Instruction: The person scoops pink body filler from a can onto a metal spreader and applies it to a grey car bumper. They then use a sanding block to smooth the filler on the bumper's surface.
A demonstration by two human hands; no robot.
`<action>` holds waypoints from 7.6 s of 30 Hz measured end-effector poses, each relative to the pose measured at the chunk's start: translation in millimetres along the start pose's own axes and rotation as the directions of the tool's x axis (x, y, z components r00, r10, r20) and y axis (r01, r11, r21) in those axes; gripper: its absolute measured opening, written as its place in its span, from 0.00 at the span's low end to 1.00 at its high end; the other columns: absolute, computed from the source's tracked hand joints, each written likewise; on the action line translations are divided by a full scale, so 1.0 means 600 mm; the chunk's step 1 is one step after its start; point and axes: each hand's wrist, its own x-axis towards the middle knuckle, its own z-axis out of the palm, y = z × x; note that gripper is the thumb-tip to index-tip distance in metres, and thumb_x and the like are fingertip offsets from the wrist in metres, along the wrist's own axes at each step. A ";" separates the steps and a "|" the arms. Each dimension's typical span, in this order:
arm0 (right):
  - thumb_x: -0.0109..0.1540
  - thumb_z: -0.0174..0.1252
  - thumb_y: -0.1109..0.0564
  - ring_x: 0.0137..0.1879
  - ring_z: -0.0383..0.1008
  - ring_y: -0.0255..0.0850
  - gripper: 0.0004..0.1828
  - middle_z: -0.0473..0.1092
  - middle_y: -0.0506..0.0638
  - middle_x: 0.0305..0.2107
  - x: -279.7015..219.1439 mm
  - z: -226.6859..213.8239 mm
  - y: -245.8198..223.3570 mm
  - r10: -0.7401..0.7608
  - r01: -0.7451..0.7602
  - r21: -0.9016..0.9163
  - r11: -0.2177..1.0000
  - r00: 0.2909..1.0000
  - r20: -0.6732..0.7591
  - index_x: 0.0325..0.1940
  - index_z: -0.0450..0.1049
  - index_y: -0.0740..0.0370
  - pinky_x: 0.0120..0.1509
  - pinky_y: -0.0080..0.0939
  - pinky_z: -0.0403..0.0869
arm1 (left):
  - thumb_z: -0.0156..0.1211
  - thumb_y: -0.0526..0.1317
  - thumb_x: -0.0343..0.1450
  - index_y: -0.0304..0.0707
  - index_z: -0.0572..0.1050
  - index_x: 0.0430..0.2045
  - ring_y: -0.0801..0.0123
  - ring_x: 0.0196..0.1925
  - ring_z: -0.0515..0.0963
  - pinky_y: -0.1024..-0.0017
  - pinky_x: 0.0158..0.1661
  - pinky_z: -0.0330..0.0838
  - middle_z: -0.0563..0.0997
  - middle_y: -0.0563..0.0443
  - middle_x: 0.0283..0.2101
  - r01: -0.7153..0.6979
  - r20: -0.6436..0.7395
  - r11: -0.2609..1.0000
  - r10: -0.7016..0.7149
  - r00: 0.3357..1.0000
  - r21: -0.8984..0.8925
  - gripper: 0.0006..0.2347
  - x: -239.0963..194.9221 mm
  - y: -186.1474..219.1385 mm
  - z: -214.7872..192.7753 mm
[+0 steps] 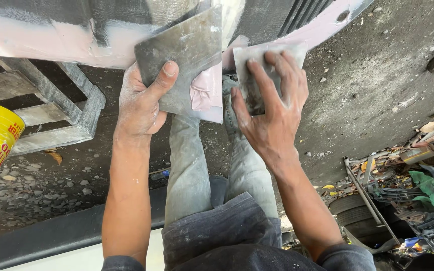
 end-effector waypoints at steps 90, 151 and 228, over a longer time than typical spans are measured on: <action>0.65 0.72 0.47 0.76 0.61 0.56 0.29 0.66 0.58 0.66 -0.051 0.066 -0.008 0.055 -0.058 -0.045 0.997 0.997 -0.052 0.68 0.73 0.56 0.81 0.68 0.57 | 0.70 0.41 0.80 0.32 0.74 0.56 0.72 0.55 0.79 0.72 0.60 0.74 0.81 0.51 0.53 -0.136 0.073 0.988 0.130 0.989 0.078 0.15 0.023 0.147 -0.074; 0.63 0.74 0.48 0.75 0.64 0.52 0.29 0.69 0.55 0.65 -0.110 0.014 0.164 -0.200 0.200 0.046 0.979 0.980 0.002 0.66 0.74 0.50 0.83 0.72 0.48 | 0.68 0.44 0.74 0.33 0.78 0.48 0.80 0.28 0.73 0.80 0.26 0.62 0.80 0.52 0.38 -0.044 -0.106 0.811 0.129 0.986 0.583 0.14 0.020 0.132 0.057; 0.66 0.72 0.44 0.76 0.65 0.54 0.27 0.67 0.56 0.66 -0.075 -0.019 0.292 -0.263 0.261 0.060 0.963 0.964 0.034 0.65 0.75 0.52 0.85 0.72 0.55 | 0.69 0.41 0.77 0.34 0.75 0.49 0.82 0.26 0.70 0.82 0.17 0.52 0.80 0.53 0.40 -0.095 -0.096 0.817 0.180 0.979 0.568 0.13 0.012 0.131 0.079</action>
